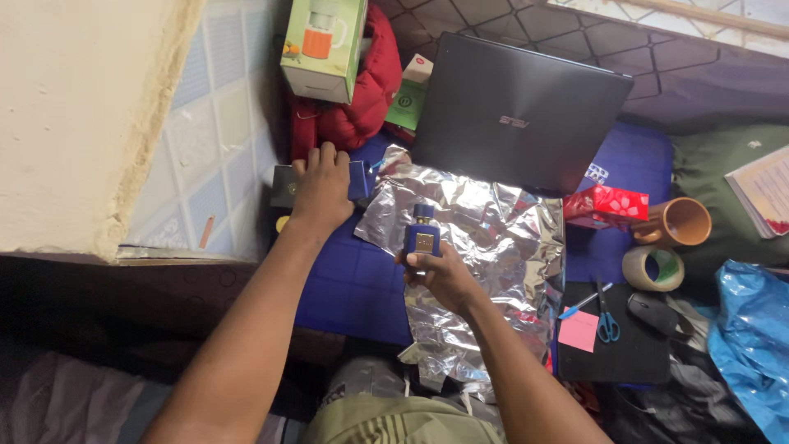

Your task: The person wraps a small red gift box with red floral paper, secures it with tape, and ties a ribbon. Then the person wraps a small dark blue box with blue patterned paper, cutting and folding the paper around the box.

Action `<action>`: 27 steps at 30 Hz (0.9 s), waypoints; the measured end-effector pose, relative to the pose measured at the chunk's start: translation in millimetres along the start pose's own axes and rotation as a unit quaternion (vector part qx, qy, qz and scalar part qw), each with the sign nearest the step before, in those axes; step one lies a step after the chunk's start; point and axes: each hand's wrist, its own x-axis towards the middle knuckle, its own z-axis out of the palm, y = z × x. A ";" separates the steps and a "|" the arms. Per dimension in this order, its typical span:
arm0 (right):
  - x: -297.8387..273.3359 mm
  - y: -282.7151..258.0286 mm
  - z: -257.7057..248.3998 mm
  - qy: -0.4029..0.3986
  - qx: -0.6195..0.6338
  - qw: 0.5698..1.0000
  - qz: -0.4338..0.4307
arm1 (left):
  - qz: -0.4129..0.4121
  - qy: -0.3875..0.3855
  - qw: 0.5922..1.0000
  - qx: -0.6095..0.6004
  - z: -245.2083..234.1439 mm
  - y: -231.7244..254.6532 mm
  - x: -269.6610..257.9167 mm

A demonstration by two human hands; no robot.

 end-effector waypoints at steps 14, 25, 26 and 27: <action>-35.1 1.2 -46.9 0.045 0.132 0.986 -0.086 | -0.104 -0.029 0.926 -0.361 -59.6 72.8 -46.6; -72.4 -10.1 -71.1 -0.030 0.222 0.966 -0.128 | -0.141 -0.294 0.748 -0.578 -42.0 88.0 -14.3; -72.1 -9.1 -72.9 -0.029 0.217 0.967 -0.134 | -0.160 -0.305 0.746 -0.569 -35.6 89.0 -9.4; -71.9 -7.7 -75.2 -0.028 0.212 0.967 -0.140 | -0.179 -0.315 0.745 -0.560 -29.2 89.6 -5.3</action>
